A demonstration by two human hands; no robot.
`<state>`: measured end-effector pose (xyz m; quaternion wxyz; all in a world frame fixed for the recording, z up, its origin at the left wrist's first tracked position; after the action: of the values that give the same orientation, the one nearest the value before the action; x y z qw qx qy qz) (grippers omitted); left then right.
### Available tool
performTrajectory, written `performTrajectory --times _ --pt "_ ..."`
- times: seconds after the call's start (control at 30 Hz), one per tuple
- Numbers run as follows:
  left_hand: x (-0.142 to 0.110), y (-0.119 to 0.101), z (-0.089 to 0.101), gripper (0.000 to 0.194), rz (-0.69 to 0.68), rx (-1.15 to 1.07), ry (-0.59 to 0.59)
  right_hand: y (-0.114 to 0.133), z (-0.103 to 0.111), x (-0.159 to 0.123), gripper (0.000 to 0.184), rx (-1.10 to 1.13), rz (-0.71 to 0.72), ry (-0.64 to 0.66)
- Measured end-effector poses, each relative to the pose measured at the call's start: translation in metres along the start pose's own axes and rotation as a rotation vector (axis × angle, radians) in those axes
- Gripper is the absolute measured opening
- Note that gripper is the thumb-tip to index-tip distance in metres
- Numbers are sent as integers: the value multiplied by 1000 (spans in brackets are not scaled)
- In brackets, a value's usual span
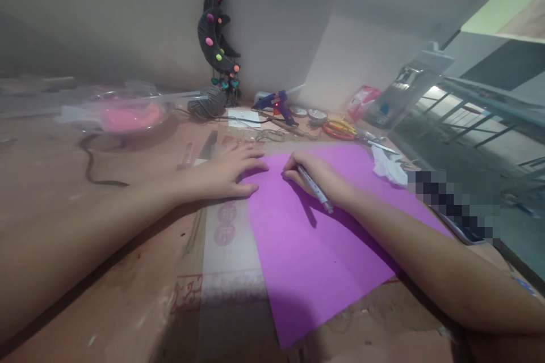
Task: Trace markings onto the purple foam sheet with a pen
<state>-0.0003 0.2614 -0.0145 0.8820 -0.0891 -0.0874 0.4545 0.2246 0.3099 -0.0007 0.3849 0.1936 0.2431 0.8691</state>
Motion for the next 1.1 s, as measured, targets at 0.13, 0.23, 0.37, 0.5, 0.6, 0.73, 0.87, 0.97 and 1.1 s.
performTrajectory --times 0.13,0.23,0.37,0.5,0.6,0.73,0.87,0.97,1.1 --pt "-1 0 0 54 -12 -3 -16 1 0 1 13 -45 2 -111" --pt "-2 -1 1 53 -5 -20 -14 -5 12 1 15 -49 -44 -178" --pt "-3 -2 1 54 36 -36 11 -16 41 -1 20 -73 -159 -290" --pt "-3 -3 2 54 39 -48 15 -9 50 -5 47 400 -48 -370" --pt "-2 -2 0 61 41 -53 12 1 27 -7 66 752 17 -111" --pt "-2 1 -3 68 67 -65 11 11 -6 -17 59 976 30 267" --pt "-2 2 -4 66 52 -63 1 18 -15 -28 57 1150 -3 429" --pt "-2 2 -4 66 47 -61 -10 20 -3 -29 47 963 63 214" --pt "-3 0 -2 66 58 -45 5 37 -9 -42 50 803 139 498"
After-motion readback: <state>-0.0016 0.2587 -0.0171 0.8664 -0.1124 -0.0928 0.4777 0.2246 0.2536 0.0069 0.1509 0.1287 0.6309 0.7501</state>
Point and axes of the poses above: each hand's wrist, its own x-axis towards the middle knuckle, its own z-axis out of the back of the hand, y = z × x, the point moved 4 cm from there along x, towards the middle knuckle, and after that the axes turned 3 degrees about x, right-handed, at the moved point
